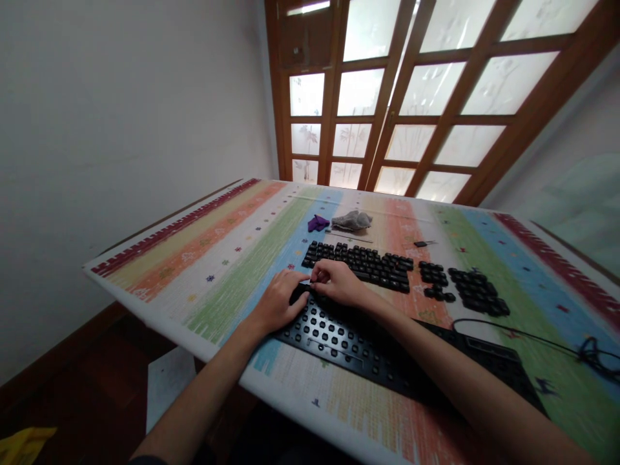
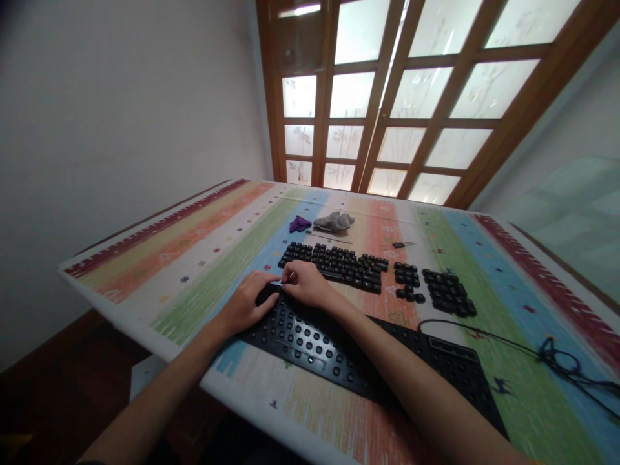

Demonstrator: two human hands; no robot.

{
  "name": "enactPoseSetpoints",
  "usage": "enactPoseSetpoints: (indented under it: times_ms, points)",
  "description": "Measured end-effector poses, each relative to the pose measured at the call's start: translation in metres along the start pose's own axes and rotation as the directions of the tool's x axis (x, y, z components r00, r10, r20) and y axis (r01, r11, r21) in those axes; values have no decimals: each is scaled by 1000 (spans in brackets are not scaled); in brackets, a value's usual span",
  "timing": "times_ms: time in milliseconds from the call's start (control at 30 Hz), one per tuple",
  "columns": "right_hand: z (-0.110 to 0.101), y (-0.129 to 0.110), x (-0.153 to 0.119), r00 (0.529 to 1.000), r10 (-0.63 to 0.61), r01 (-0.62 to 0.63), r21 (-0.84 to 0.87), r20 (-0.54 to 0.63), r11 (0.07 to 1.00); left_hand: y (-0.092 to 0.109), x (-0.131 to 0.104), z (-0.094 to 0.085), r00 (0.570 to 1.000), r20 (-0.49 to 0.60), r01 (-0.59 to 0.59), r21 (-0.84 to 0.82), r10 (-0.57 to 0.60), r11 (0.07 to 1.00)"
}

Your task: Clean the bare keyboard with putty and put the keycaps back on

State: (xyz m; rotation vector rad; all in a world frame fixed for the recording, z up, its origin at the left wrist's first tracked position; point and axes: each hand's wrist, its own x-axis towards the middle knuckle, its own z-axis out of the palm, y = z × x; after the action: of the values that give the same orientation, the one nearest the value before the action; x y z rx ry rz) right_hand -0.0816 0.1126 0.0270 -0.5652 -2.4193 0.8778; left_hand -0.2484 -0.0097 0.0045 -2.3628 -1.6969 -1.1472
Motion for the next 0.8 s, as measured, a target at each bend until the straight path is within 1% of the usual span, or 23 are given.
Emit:
enactPoseSetpoints:
  times_ms: [133,267,367,500,633,800]
  points:
    - [-4,1,-3,999,32,-31,44,-12,999,1,2,-1,1000,19,-19,-7,19,1000]
    - [-5,0,-8,1000,25,-25,6,11,1000,3,3,-2,999,37,-26,-2,26,1000]
    - [-4,-2,-14,999,-27,28,-58,24,998,3,3,-2,999,46,-25,1,25,1000]
    - [0,-6,-18,994,-112,109,-132,-10,985,2,2,-1,998,47,-28,0,28,1000]
    - [1,-10,-20,987,-161,154,-158,-27,975,2,2,-1,998,47,-37,0,37,999]
    - [-1,-12,-22,976,-218,212,-171,-15,962,3,3,-2,998,40,-41,5,40,999]
